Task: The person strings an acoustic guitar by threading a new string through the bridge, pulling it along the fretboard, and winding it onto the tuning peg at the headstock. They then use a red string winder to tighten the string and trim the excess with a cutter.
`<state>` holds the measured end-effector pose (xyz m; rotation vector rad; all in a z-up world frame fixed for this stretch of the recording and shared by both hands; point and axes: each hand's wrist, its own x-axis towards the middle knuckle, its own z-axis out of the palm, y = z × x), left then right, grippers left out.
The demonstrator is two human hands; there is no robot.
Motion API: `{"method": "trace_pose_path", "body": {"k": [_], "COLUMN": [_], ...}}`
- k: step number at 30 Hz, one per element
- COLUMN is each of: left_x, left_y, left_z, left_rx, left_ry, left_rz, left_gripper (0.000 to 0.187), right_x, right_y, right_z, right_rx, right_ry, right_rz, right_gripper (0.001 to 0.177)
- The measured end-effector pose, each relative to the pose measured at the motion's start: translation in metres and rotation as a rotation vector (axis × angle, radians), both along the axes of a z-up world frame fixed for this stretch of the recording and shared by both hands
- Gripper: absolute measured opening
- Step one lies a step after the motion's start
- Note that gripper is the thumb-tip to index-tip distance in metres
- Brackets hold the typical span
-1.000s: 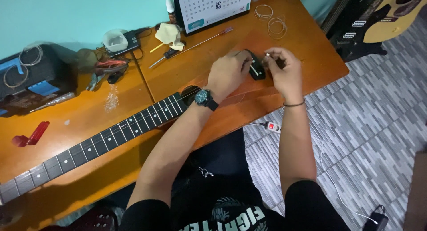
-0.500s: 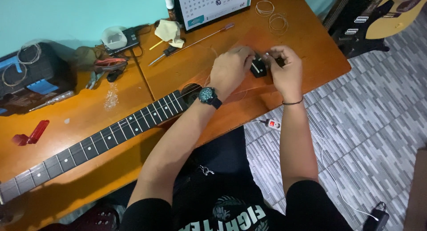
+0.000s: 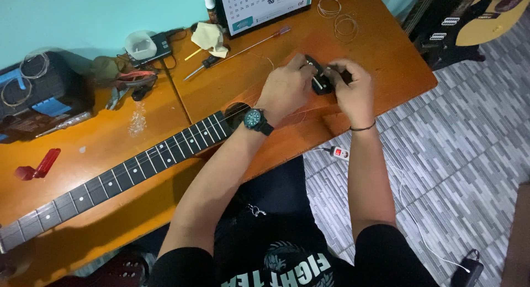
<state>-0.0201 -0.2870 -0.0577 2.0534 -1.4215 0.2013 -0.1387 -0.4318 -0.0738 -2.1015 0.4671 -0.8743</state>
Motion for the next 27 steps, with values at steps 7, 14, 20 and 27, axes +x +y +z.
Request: {"method": "trace_pose_path", "body": {"k": [7,14,20,27], "left_x": [0.009,0.009,0.009,0.008], "left_y": [-0.008,-0.009,-0.014,-0.015], "left_z": [-0.016,-0.02,-0.027,-0.03], "left_rx": [-0.039,-0.031,-0.079,-0.079], "left_ry": [0.063,-0.095,-0.182,-0.2], "left_rz": [-0.019,-0.006,0.028,0.063], "left_gripper": [0.017,0.018,0.012,0.012], "right_x": [0.0,-0.001,-0.001,-0.004], "right_y": [0.013,0.013,0.013,0.027], "right_z": [0.01,0.011,0.011,0.029], "right_rx": [-0.026,-0.043,-0.069,-0.271], "right_ry": [0.009,0.016,-0.012,-0.057], "right_rz": [-0.051,-0.009,0.017,0.064], "right_gripper": [0.013,0.009,0.008,0.018]}}
